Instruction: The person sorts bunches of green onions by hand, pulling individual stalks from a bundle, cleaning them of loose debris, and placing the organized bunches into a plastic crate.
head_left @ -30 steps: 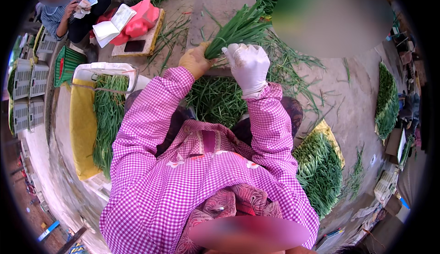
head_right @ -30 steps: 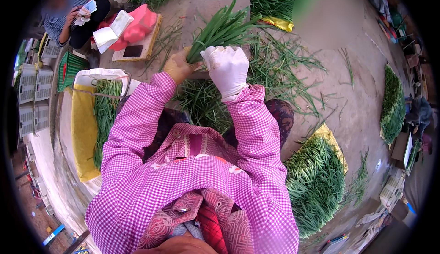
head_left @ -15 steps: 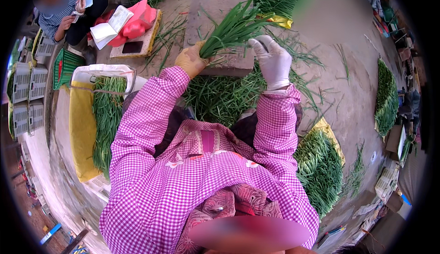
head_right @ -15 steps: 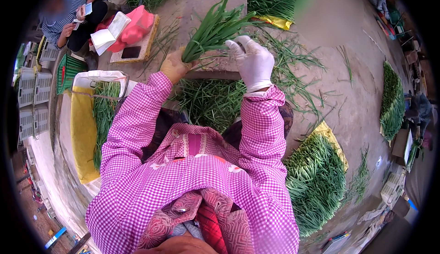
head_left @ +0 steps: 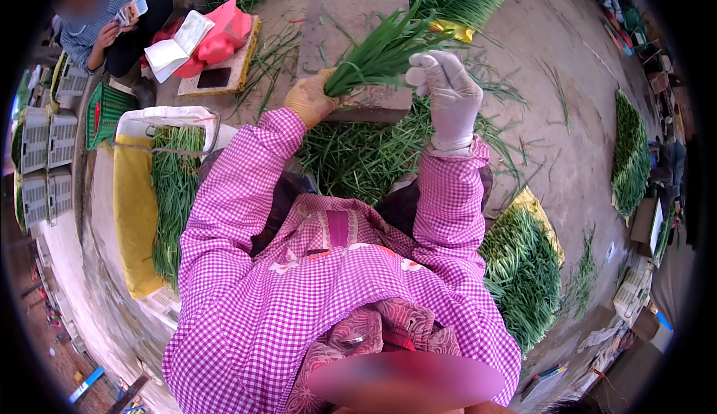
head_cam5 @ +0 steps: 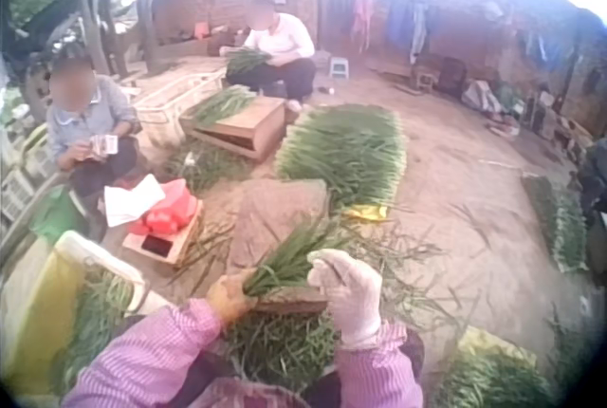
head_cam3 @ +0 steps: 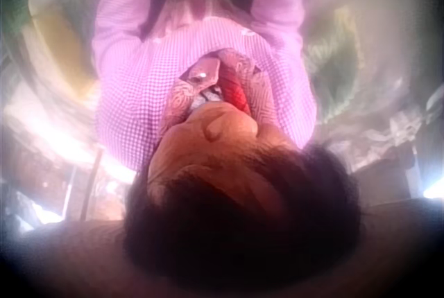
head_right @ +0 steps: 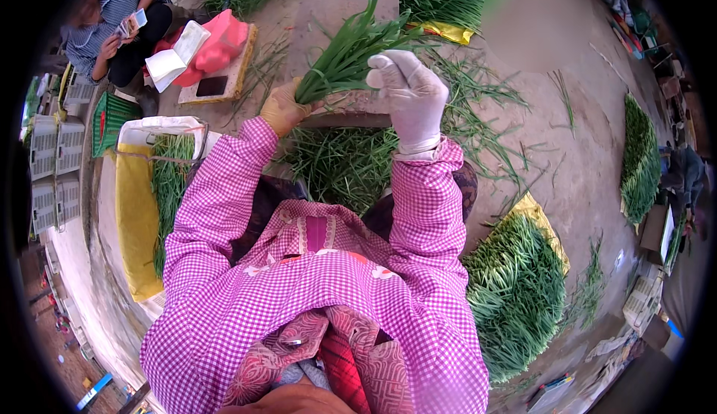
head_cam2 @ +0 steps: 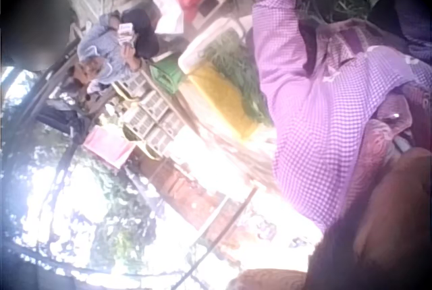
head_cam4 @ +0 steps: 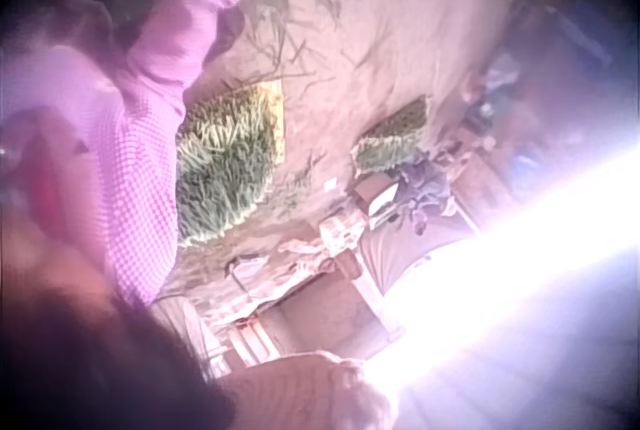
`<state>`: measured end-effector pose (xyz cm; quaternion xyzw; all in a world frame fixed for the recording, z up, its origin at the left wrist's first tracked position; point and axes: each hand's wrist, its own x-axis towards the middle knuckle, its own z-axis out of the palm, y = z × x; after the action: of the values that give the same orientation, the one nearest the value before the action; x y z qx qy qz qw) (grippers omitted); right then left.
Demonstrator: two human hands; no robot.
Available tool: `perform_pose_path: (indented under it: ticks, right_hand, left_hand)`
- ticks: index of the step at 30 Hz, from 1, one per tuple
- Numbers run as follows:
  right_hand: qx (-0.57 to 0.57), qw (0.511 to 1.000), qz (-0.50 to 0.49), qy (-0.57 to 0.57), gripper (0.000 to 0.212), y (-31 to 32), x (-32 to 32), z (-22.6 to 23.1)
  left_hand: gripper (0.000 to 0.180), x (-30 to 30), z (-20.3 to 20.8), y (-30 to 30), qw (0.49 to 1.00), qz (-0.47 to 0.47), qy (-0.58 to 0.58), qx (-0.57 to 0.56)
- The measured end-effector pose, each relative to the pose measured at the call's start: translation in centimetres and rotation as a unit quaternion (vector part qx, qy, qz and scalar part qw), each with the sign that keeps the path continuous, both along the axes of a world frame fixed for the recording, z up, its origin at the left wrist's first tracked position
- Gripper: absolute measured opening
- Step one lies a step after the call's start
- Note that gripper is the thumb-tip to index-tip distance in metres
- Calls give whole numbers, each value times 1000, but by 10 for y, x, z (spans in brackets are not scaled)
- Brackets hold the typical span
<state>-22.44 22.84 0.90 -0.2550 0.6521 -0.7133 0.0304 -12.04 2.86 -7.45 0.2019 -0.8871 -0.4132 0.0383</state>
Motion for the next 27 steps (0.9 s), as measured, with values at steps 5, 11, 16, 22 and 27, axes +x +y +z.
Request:
perform_pose_path:
  ticks: [5, 11, 16, 22, 27]
  right_hand:
    - [270, 883, -96, 372, 17, -27, 8, -22]
    - [74, 997, 7, 25, 6, -26, 12, -26]
    - [-213, 975, -33, -58, 14, 19, -11, 12]
    - [-23, 989, -74, 124, 24, 11, 9, 18]
    - [274, 889, -108, 350, 24, -24, 18, -15]
  left_hand:
    - [46, 1, 15, 12, 995, 12, -42, -88]
    - [48, 5, 33, 12, 975, 8, -50, -218]
    - [41, 10, 41, 3, 940, -6, 79, -331]
    - [39, 5, 50, -8, 805, -38, 100, -584]
    - [31, 5, 61, -4, 693, -70, 120, -707]
